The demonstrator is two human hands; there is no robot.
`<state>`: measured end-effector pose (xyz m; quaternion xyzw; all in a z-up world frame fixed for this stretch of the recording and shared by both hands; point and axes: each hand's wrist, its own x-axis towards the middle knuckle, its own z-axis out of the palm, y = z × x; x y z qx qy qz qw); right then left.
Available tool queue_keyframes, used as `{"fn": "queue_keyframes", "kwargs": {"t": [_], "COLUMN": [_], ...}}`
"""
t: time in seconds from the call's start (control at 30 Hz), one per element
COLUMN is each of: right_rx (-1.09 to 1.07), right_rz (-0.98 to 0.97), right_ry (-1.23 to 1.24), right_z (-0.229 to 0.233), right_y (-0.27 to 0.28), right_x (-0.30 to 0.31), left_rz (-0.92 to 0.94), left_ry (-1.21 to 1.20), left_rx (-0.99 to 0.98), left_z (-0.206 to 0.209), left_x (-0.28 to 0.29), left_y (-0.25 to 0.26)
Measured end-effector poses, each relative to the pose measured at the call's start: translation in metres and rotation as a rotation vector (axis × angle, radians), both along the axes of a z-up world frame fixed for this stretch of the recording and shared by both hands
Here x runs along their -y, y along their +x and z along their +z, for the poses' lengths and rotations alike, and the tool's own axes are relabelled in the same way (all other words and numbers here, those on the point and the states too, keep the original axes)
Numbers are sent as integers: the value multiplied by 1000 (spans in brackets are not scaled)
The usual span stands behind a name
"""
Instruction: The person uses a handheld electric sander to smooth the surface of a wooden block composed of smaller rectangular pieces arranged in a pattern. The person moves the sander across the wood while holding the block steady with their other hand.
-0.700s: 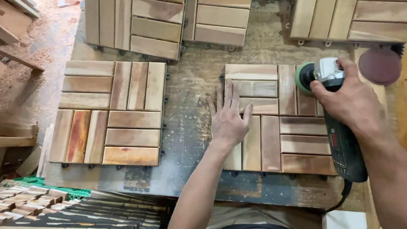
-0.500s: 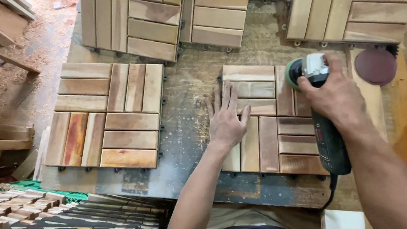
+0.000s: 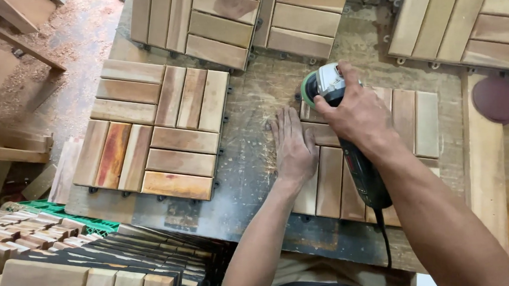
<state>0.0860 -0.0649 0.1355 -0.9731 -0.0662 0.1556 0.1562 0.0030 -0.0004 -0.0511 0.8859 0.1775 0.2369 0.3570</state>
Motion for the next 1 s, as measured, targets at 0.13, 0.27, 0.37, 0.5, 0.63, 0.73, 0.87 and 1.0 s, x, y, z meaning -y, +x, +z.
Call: {"fn": "queue_keyframes", "kwargs": {"t": [0.13, 0.27, 0.37, 0.5, 0.63, 0.73, 0.87, 1.0], "right_rx": [-6, 18, 19, -9, 2, 2, -4, 9], "right_rz": [-2, -16, -1, 19, 14, -6, -90, -211], "right_ry": [-13, -39, -21, 15, 20, -3, -29, -19], "right_z": [10, 3, -1, 7, 5, 9, 11, 18], "right_y": [1, 3, 4, 1, 4, 7, 13, 15], "right_x": [9, 16, 14, 4, 9, 21, 50, 80], "left_rz": [12, 25, 21, 25, -1, -4, -44, -50], "left_ry": [24, 33, 47, 65, 42, 35, 15, -8], "left_rx": [33, 55, 60, 44, 55, 56, 31, 27], "left_z": [0, -1, -2, -2, 3, 4, -4, -5], "left_x": [0, 1, 2, -1, -3, -6, -7, -8], "left_y": [0, 0, 0, 0, -2, -2, -2, -1]}}
